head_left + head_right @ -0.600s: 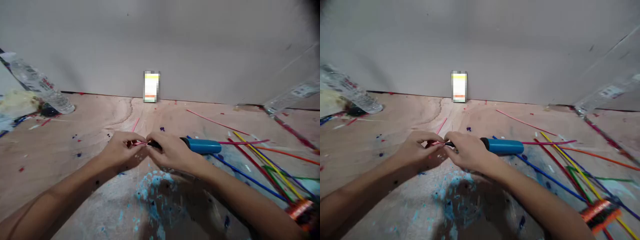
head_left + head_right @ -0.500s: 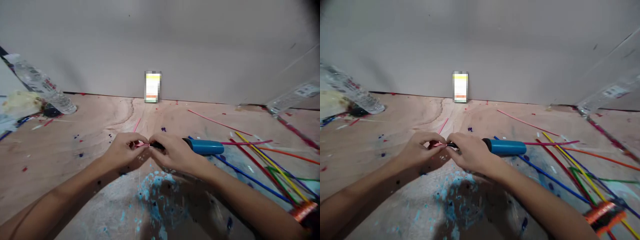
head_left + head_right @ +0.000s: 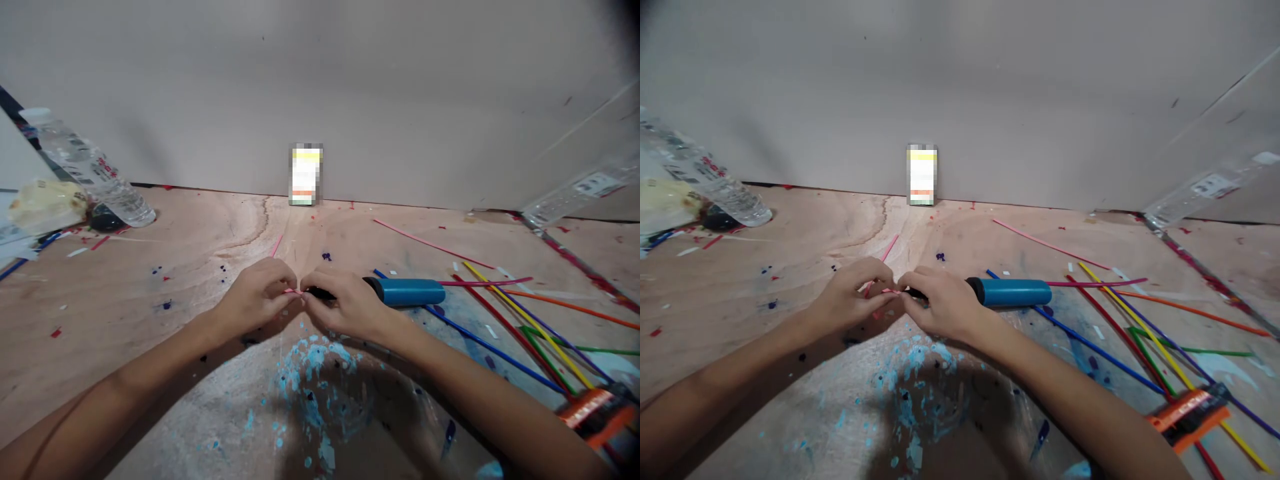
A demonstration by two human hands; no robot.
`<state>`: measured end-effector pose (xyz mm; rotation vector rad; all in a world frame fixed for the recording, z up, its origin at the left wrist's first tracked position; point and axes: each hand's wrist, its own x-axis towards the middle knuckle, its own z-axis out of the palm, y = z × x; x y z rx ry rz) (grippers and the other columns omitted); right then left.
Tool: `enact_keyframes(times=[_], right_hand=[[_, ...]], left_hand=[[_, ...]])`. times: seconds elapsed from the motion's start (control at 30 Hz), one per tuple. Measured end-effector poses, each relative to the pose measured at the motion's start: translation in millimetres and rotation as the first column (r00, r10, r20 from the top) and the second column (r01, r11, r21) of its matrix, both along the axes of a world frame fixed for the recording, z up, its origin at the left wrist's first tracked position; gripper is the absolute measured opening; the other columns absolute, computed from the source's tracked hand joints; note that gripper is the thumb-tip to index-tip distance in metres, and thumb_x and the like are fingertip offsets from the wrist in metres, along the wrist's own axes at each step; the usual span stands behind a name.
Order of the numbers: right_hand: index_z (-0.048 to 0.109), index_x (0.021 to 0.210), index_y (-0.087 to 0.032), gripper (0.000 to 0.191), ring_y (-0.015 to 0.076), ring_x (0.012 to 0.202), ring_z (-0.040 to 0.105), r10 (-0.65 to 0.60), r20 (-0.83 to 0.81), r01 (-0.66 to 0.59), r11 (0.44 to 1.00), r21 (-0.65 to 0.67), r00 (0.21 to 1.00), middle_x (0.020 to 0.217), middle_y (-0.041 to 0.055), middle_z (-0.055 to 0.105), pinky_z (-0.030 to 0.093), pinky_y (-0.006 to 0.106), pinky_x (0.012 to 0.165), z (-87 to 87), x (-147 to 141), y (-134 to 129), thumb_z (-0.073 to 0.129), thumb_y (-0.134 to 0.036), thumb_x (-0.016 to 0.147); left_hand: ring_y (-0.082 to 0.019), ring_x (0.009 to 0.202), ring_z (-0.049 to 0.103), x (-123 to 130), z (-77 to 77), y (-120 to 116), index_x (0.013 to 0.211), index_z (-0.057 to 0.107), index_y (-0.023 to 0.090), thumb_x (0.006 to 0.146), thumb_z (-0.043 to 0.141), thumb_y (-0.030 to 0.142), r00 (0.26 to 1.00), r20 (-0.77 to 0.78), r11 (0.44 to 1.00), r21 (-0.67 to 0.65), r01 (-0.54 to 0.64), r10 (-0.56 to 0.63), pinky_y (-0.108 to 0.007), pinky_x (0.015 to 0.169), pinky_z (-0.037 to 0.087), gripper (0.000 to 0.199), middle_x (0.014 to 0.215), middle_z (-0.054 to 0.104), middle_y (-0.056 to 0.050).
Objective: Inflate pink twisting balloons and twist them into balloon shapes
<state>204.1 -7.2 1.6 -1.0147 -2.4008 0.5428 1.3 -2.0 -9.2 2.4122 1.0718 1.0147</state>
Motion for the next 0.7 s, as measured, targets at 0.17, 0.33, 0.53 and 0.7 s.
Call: enact_keyframes(times=[0.17,0.33,0.53,0.7], right_hand=[[0.065,0.094,-0.02,0.015,0.0145,0.08,0.061,-0.051,-0.261,0.067,0.996,0.052,0.964,0.087,0.0033,0.067,0.046,0.028,0.072,31.1,-8,11,0.052,-0.021,0.088],[0.058,0.087,-0.021,0.012,0.0068,0.049,0.052,-0.135,-0.604,0.004,0.977,-0.213,0.785,0.066,-0.004,0.058,0.039,0.019,0.043,87.1,-27,36,0.052,-0.031,0.09],[0.044,0.079,-0.024,0.025,0.0062,0.044,0.052,-0.179,-0.855,-0.127,0.954,-0.272,0.487,0.066,-0.0065,0.053,0.034,0.019,0.036,118.4,-49,40,0.059,-0.042,0.086],[0.046,0.08,-0.024,0.024,0.0074,0.045,0.054,-0.194,-0.896,-0.204,0.934,-0.293,0.399,0.067,-0.0062,0.052,0.036,0.021,0.037,101.2,-51,30,0.06,-0.044,0.084]], left_hand=[[-0.006,0.044,0.037,8,29.5,2,0.056,0.039,0.018,0.081,0.064,0.025,0.98,0.099,0.941,0.276,-0.193,0.172,-0.021,0.045,0.029,0.036,0.048,0.041,0.007],[-0.008,0.051,0.054,17,89.3,26,0.072,0.058,0.02,0.081,0.064,0.03,0.927,0.313,0.891,0.332,-0.309,0.205,-0.022,0.048,0.04,0.015,0.062,0.061,0.003],[-0.013,0.068,0.065,21,130.5,39,0.082,0.066,0.023,0.084,0.061,0.033,0.918,0.381,0.861,0.423,-0.282,0.113,-0.025,0.06,0.052,0.011,0.08,0.07,0.0],[-0.012,0.066,0.065,17,120.3,34,0.086,0.067,0.023,0.083,0.062,0.031,0.943,0.304,0.837,0.473,-0.275,0.138,-0.023,0.059,0.051,0.01,0.08,0.071,0.0]])
